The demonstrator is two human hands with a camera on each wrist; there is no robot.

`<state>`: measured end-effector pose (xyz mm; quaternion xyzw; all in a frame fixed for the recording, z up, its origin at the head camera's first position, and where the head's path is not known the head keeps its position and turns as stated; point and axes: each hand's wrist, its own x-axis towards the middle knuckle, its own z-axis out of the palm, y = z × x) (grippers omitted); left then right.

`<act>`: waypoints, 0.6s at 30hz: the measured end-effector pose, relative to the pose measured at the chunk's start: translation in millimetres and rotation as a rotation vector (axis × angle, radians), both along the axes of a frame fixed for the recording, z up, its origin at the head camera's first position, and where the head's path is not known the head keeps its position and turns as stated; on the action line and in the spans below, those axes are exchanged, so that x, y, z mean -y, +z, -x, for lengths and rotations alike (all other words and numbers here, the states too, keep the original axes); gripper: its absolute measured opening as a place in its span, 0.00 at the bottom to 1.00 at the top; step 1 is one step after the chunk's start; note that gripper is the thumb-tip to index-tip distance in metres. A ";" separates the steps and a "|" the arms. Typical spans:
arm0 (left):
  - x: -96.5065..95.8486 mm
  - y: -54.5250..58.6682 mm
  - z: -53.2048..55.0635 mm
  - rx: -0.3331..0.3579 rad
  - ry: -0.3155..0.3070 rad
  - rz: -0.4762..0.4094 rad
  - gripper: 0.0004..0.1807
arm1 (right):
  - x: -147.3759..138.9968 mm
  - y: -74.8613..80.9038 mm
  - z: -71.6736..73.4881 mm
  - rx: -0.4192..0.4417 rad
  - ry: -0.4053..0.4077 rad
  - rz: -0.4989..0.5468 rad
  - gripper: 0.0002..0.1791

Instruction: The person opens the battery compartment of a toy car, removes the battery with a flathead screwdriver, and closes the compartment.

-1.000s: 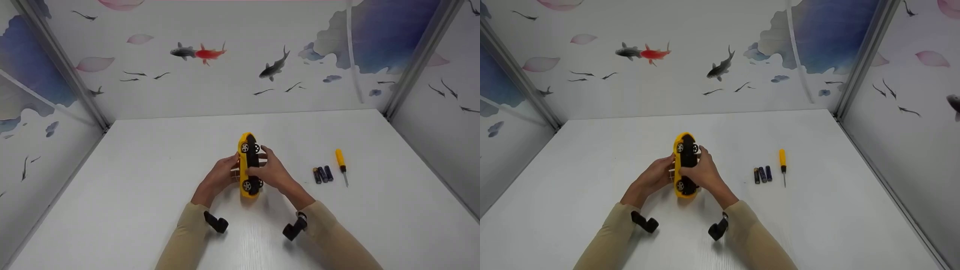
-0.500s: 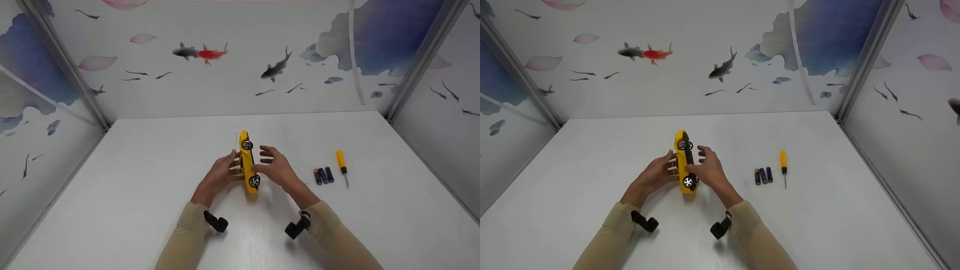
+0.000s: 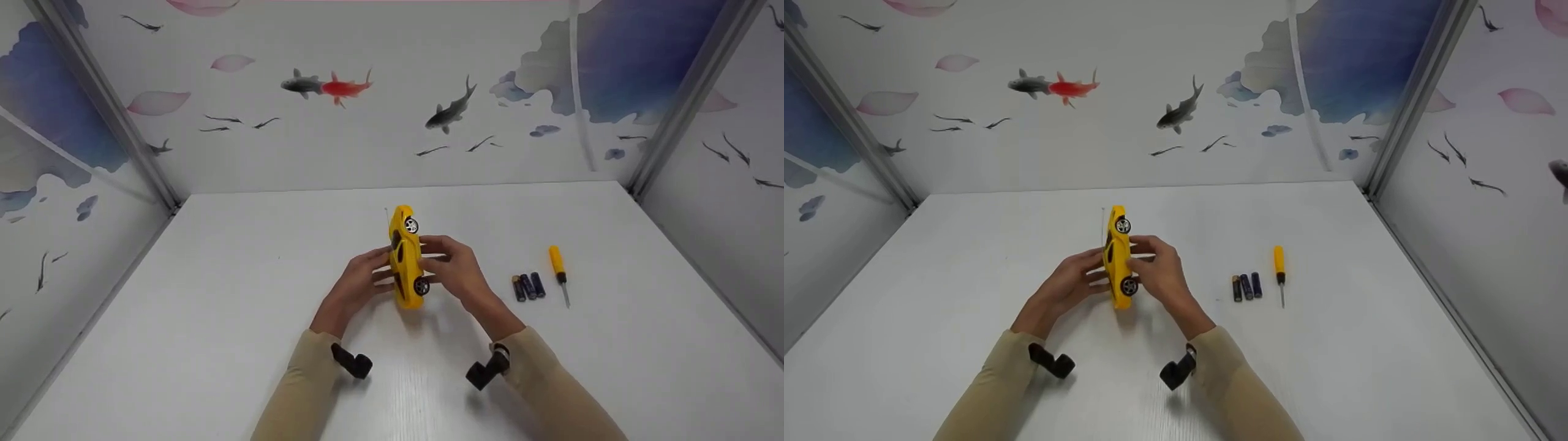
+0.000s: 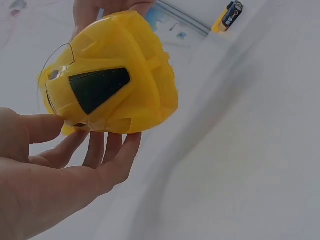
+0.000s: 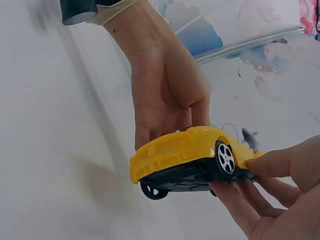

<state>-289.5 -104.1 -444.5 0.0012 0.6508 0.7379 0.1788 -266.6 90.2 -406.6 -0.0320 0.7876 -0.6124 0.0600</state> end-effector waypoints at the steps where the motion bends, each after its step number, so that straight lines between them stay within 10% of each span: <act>1: 0.3 0.4 -1.0 0.006 0.001 0.003 0.27 | -0.7 -0.4 -0.3 0.005 0.000 0.010 0.24; 18: 2.9 0.0 0.0 0.006 0.003 0.034 0.27 | -9.3 -7.1 7.0 0.063 -0.092 0.131 0.25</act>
